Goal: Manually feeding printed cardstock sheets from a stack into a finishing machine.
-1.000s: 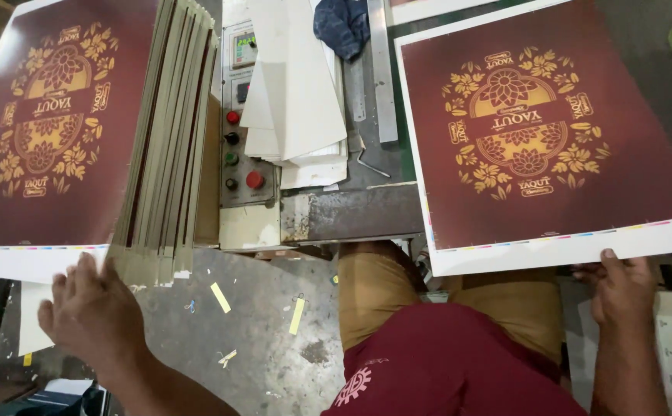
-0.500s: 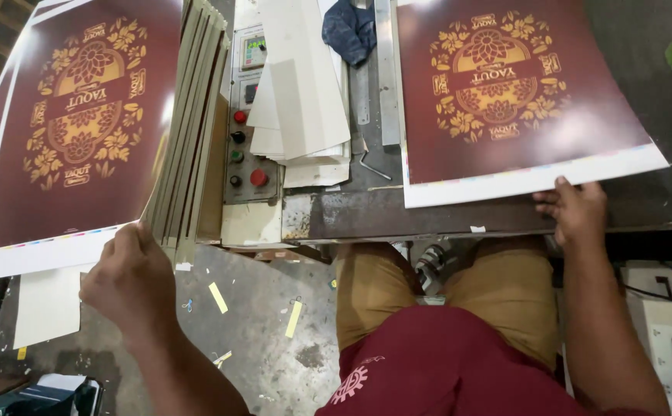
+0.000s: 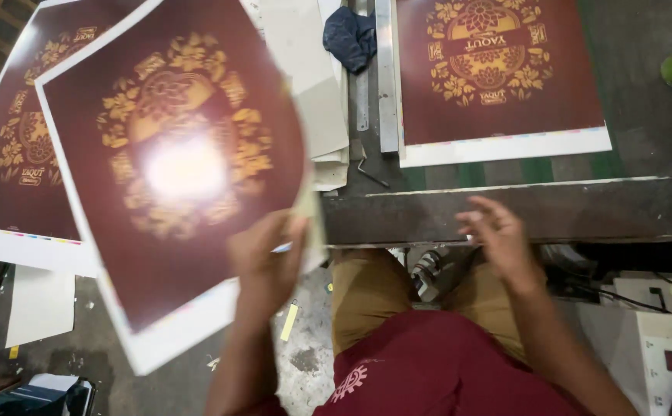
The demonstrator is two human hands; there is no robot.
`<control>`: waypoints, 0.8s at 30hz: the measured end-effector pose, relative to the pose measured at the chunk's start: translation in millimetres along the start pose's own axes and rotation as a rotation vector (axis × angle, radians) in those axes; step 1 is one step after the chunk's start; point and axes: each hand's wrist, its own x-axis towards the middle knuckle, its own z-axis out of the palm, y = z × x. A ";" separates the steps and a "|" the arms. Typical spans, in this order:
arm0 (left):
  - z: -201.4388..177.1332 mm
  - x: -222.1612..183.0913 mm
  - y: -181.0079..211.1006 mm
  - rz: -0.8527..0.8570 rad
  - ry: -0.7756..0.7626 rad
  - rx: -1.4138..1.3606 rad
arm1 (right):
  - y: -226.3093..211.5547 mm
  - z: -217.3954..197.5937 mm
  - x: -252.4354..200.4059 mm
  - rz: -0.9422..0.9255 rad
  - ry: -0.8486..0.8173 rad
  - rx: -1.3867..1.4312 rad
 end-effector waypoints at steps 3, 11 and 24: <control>60.9 8.9 35.0 0.061 0.003 -0.109 | -44.3 47.0 -28.4 -0.136 -0.336 -0.135; 134.2 -8.7 54.5 0.216 -0.102 -0.078 | 48.2 54.4 -17.2 -0.401 -0.295 -0.182; -73.7 -37.5 -150.1 -0.184 0.291 0.951 | 87.8 -81.5 -22.6 -0.170 0.147 0.413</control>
